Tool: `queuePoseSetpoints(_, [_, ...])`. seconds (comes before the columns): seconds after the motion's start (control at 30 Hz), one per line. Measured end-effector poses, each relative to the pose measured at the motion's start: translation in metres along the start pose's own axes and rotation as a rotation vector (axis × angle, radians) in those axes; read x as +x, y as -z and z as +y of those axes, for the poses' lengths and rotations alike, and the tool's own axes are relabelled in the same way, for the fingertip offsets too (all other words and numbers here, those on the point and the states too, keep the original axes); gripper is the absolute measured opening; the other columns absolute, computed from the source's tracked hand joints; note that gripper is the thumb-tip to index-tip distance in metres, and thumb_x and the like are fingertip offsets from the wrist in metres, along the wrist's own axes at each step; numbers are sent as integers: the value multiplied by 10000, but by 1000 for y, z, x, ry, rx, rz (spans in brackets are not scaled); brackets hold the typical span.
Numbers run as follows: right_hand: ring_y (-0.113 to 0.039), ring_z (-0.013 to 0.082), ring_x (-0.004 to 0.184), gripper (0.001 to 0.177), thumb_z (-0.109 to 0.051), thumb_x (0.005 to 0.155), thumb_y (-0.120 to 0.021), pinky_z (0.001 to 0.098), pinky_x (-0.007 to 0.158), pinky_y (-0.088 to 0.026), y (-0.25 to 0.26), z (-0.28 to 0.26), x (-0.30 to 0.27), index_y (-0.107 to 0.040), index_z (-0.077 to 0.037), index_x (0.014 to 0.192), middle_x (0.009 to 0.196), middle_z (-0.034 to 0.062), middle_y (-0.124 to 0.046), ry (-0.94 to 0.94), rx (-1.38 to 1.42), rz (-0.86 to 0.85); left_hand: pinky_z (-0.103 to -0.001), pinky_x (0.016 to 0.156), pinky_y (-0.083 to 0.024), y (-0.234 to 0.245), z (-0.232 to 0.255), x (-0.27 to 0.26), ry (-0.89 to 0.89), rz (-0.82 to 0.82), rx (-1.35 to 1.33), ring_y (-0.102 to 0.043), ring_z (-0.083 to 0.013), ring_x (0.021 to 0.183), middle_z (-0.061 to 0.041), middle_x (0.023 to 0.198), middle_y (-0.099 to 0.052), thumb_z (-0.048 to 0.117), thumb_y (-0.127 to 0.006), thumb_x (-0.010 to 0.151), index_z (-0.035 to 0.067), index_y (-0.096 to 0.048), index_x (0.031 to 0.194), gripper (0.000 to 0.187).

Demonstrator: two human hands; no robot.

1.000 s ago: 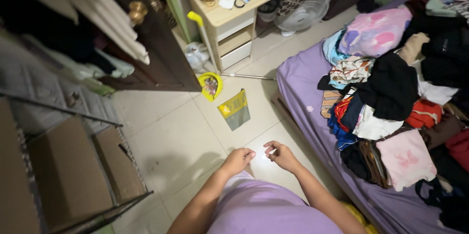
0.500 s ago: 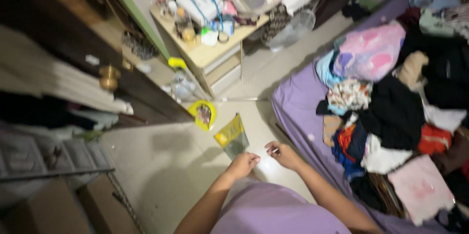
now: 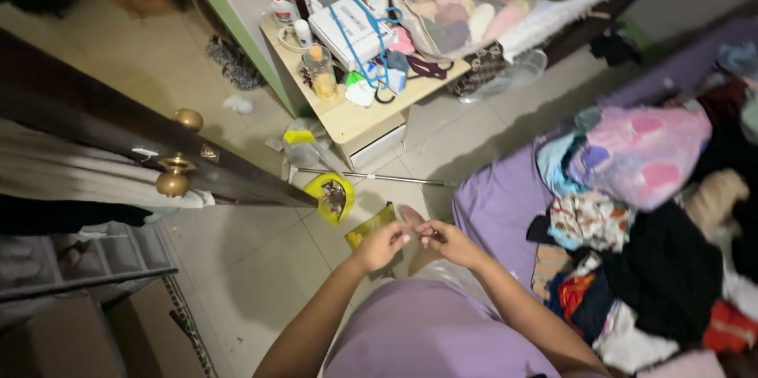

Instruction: The person moves a metal shelving unit across the room and repositions it against a wall. They then carry a white plastic storage unit with a photo on top and place it in a corner. The person handles the shelving unit and storage unit by hand without tools.

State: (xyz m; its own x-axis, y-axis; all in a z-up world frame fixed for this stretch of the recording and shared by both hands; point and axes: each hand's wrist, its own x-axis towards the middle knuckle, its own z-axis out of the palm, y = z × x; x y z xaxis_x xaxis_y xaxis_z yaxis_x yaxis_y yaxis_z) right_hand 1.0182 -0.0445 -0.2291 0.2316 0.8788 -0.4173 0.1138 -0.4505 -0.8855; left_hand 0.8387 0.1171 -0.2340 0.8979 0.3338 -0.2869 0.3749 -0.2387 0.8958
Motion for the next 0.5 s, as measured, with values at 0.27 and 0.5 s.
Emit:
queuePoseSetpoints(0.27, [-683, 167, 1040, 358, -156, 966, -670, 315, 932, -539, 88, -43, 142, -618, -50, 1304, 1082, 81, -740, 241, -76, -76, -378, 963, -530, 59, 15, 93, -23, 303, -87, -692, -286, 1125, -167, 1239, -696, 264, -673, 973, 81, -527, 1442, 524])
queuePoseSetpoints(0.5, [-726, 280, 1023, 733, -143, 962, -586, 374, 940, -533, 145, -187, 207, -217, -131, 1596, 1092, 145, -751, 353, -243, -208, -458, 1118, -385, 115, 117, 166, -159, 780, 10, -492, -404, 1367, -229, 1475, -514, 213, -685, 965, 47, -154, 1621, 860])
